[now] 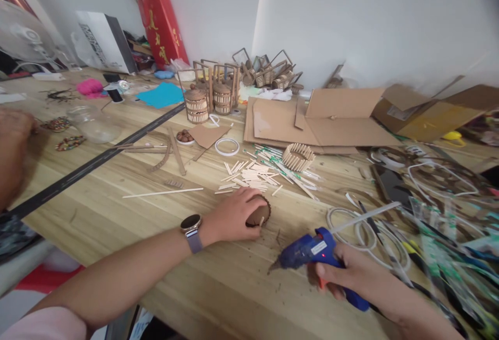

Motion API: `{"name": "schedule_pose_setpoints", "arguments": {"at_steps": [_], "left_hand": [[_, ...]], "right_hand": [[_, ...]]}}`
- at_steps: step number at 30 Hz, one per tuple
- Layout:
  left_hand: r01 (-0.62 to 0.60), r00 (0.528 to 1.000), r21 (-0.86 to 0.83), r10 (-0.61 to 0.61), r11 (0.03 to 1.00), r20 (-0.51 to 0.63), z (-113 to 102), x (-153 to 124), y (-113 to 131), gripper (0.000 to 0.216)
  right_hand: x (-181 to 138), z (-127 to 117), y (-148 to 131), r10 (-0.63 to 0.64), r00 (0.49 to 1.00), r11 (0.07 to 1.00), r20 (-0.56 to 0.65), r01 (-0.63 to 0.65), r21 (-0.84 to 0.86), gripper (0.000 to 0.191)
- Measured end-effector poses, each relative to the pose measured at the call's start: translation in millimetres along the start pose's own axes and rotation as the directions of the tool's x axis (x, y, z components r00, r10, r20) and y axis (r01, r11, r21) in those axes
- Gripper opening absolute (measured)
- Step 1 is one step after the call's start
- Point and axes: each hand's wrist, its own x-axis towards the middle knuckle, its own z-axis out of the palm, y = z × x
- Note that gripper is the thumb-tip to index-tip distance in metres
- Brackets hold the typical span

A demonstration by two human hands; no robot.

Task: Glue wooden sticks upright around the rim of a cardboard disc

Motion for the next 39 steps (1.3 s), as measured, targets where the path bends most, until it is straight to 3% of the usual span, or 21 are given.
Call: {"name": "schedule_pose_setpoints", "arguments": {"at_steps": [2,5,8,11,13,17,20,22,28,33,39], "left_hand": [[0.007,1.000,0.005,-0.007,1.000,0.005,0,0,0,0.049],[0.008,1.000,0.012,-0.008,1.000,0.016,0,0,0,0.048],[0.011,0.999,0.019,-0.012,1.000,0.031,-1,1,0,0.050],[0.024,0.999,0.008,-0.024,1.000,0.034,-1,0,0,0.051],[0.028,0.999,0.003,-0.028,1.000,0.029,0,0,0,0.051],[0.005,1.000,0.008,-0.005,1.000,0.022,0,1,-2,0.050],[-0.022,0.999,0.013,0.021,1.000,0.025,0,1,-3,0.050],[-0.031,0.999,0.016,0.030,0.999,0.026,0,1,-3,0.049],[-0.015,0.999,0.008,0.015,1.000,0.036,-1,1,-2,0.049],[-0.012,0.999,0.007,0.012,1.000,0.047,-1,2,-2,0.051],[-0.016,0.999,0.007,0.016,1.000,0.035,0,1,-3,0.051]], "right_hand": [[-1,-1,-2,0.039,0.996,0.998,0.078,-0.036,-0.042,0.065],[-1,-2,-7,0.032,0.999,0.951,-0.029,-0.040,-0.305,0.064],[3,-8,-14,-0.090,0.967,0.744,-0.238,-0.093,-0.661,0.055],[13,-16,-25,-0.257,0.899,0.559,-0.354,-0.160,-0.813,0.043],[25,-20,-32,-0.387,0.870,0.496,-0.307,-0.084,-0.864,0.037],[59,-21,-43,-0.569,0.816,0.395,-0.102,0.162,-0.904,0.035],[82,-18,-49,-0.545,0.838,0.286,0.009,0.196,-0.938,0.052],[91,-15,-52,-0.506,0.862,0.238,0.030,0.173,-0.956,0.050],[90,-15,-58,-0.479,0.878,0.199,0.000,0.108,-0.974,0.017],[89,-12,-57,-0.450,0.892,0.222,-0.049,0.059,-0.973,0.017],[77,-10,-60,-0.430,0.900,0.359,-0.070,0.100,-0.928,0.021]]}}
